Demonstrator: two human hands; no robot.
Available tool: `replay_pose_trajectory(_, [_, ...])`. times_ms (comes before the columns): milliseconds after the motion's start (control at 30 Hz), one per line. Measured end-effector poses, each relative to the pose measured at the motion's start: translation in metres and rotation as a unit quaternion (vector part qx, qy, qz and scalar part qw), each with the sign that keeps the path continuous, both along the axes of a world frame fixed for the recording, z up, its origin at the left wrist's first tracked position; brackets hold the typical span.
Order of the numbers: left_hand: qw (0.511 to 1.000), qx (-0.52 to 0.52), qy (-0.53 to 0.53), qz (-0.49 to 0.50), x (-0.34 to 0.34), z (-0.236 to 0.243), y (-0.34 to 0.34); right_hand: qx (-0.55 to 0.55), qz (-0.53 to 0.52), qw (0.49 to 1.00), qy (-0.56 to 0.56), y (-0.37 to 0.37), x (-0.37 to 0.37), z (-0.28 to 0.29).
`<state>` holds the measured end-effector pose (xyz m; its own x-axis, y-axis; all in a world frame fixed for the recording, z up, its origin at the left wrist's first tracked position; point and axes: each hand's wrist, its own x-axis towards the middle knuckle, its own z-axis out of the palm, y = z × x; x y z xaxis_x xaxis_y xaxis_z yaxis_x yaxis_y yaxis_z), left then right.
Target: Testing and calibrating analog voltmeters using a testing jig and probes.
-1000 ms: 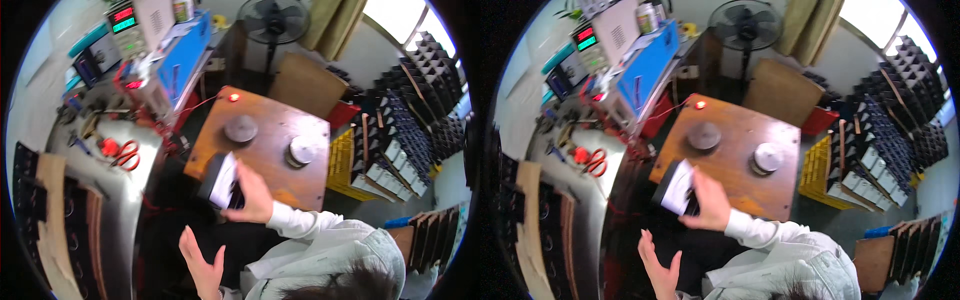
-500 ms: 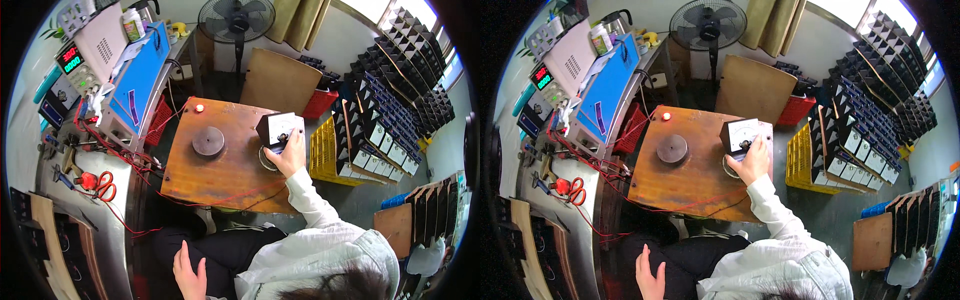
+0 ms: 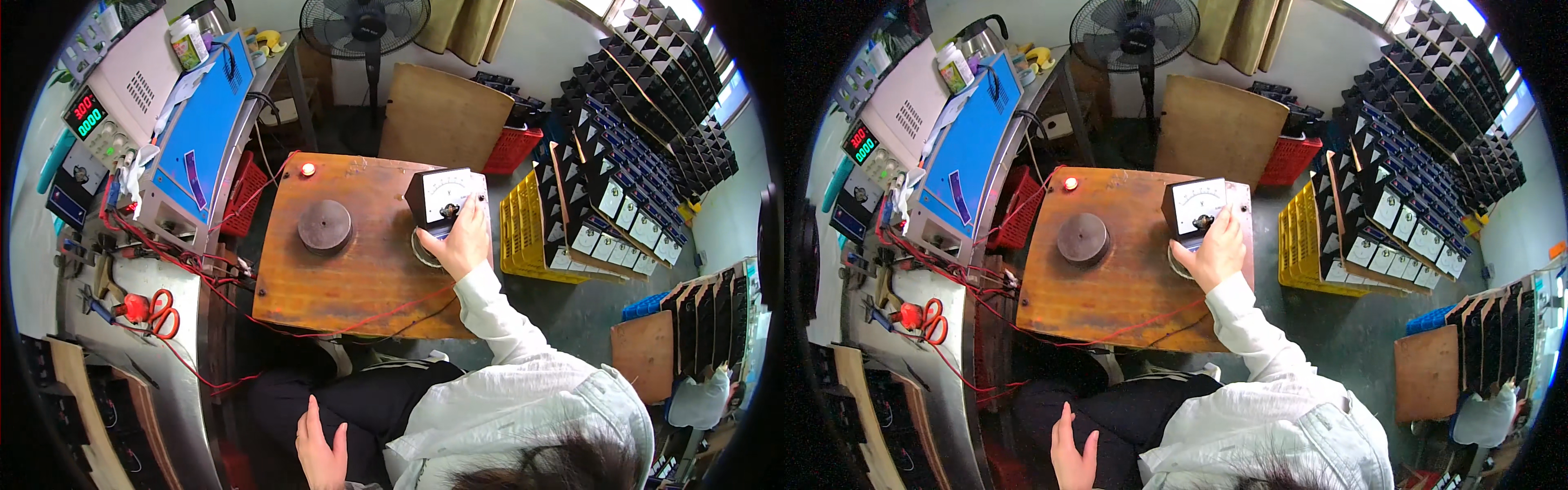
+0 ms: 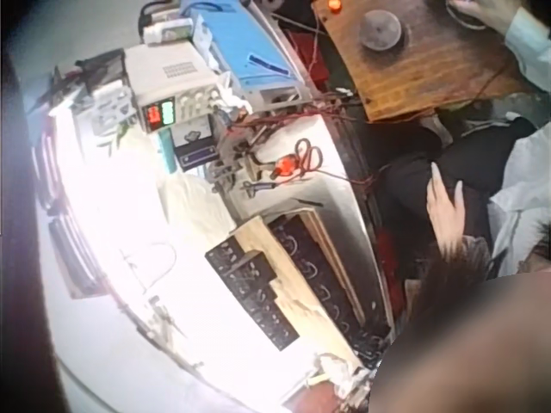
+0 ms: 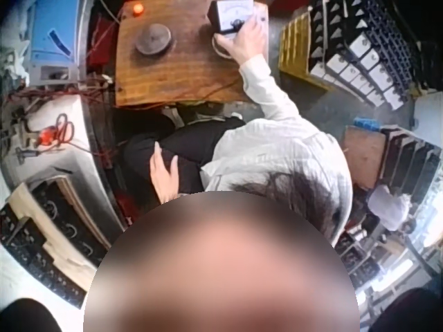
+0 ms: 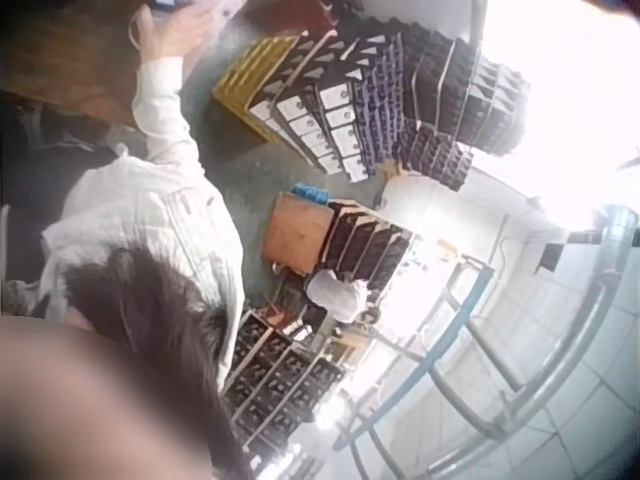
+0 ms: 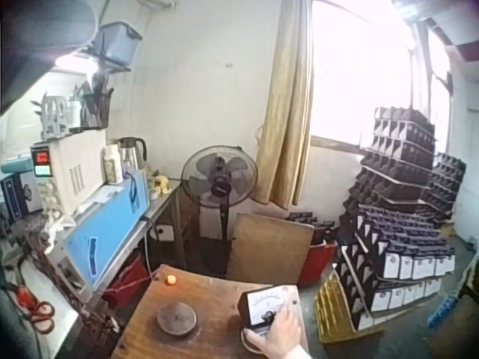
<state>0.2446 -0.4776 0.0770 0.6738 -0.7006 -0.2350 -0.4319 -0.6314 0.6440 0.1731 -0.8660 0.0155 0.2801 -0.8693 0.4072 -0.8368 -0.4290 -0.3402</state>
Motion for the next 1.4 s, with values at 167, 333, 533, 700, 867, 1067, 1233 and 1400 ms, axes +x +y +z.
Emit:
replay_pose_trajectory(167, [1.000, 0.006, 0.020, 0.014, 0.001, 0.007, -0.001, -0.006, 0.002, 1.000, 0.002, 0.002, 0.002, 0.001])
replay_pose_trajectory(333, [1.000, 0.013, 0.024, 0.005, 0.002, 0.006, 0.001, -0.009, 0.003, 1.000, 0.003, 0.000, 0.002, 0.001])
replay_pose_trajectory(533, [1.000, -0.011, 0.018, 0.003, 0.001, -0.009, 0.007, -0.004, 0.005, 1.000, -0.002, -0.004, -0.003, 0.001])
replay_pose_trajectory(700, [1.000, -0.020, -0.009, 0.016, 0.000, -0.016, 0.015, 0.016, -0.013, 1.000, 0.006, -0.014, -0.005, 0.005])
replay_pose_trajectory(867, [0.992, -0.052, -0.044, 0.107, -0.007, -0.036, 0.070, -0.061, 0.058, 0.994, 0.063, -0.003, 0.008, -0.008])
replay_pose_trajectory(1067, [0.951, -0.082, -0.158, 0.252, -0.018, -0.001, 0.082, -0.059, 0.147, 0.982, -0.103, 0.026, 0.015, -0.007])
replay_pose_trajectory(1233, [0.866, -0.195, -0.270, 0.373, -0.019, 0.017, 0.082, 0.158, 0.502, 0.826, -0.202, 0.204, 0.089, 0.048])
replay_pose_trajectory(1400, [0.841, -0.212, -0.284, 0.409, 0.027, 0.022, 0.104, 0.078, 0.737, 0.664, -0.095, 0.349, 0.134, 0.080])
